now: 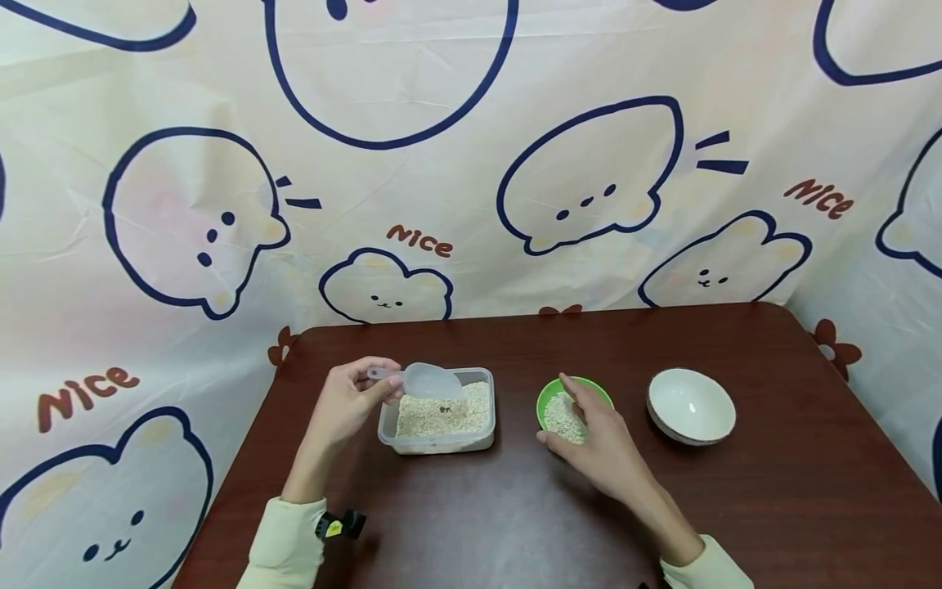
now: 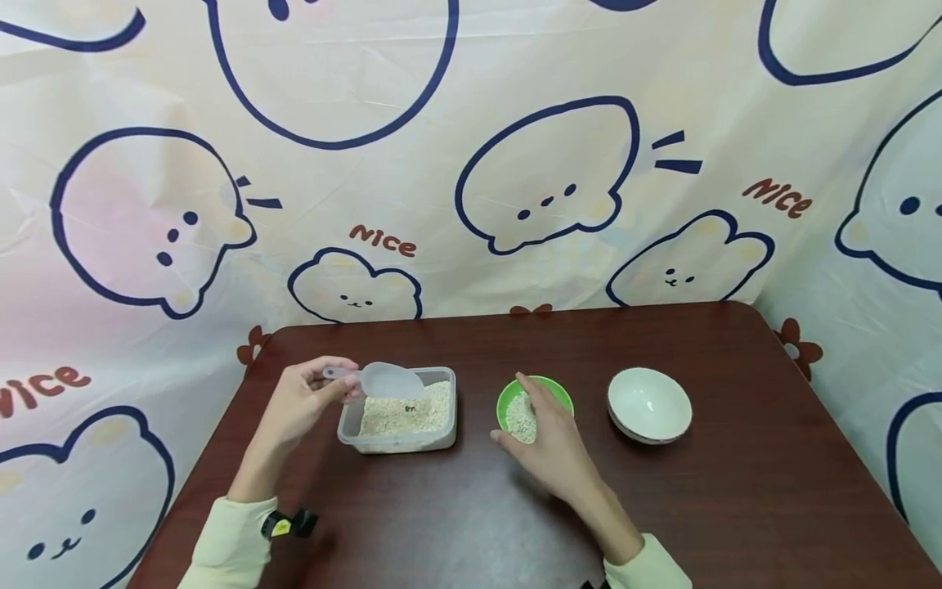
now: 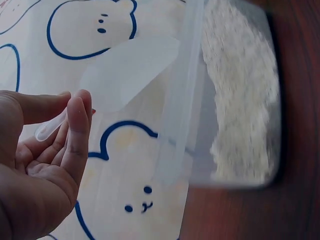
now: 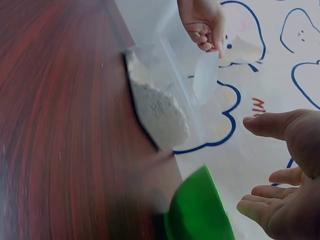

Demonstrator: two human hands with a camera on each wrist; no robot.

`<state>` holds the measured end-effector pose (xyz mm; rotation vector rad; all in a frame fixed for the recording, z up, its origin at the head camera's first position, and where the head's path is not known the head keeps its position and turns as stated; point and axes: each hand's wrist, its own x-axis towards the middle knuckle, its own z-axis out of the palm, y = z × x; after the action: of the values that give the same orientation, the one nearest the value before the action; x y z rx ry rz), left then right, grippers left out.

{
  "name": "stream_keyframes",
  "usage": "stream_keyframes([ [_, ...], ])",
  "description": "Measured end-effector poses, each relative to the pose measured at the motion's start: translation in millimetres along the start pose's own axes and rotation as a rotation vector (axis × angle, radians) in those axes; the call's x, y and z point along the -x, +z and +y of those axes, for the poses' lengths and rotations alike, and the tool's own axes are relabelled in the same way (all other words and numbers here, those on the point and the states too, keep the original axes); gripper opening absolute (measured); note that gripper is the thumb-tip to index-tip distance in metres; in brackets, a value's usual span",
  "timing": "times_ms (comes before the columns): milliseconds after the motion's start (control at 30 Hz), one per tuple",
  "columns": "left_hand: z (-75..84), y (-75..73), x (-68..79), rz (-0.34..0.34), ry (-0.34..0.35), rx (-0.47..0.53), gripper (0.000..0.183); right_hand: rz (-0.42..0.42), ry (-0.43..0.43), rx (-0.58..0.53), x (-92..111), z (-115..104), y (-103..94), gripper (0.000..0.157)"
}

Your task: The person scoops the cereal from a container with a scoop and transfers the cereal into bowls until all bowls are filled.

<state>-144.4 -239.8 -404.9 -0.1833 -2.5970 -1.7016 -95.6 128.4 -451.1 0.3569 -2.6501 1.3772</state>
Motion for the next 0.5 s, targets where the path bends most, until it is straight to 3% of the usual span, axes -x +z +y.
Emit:
stream_keyframes([
  [200, -3.4, -12.5, 7.9, 0.045, -0.008, -0.099, 0.018, -0.056, 0.001, -0.026, -2, -7, 14.0, 0.086],
  [500, -6.2, -27.6, 12.6, 0.055, 0.001, -0.178, 0.021, -0.114, 0.009, -0.050, -5, -14, 32.1, 0.088],
])
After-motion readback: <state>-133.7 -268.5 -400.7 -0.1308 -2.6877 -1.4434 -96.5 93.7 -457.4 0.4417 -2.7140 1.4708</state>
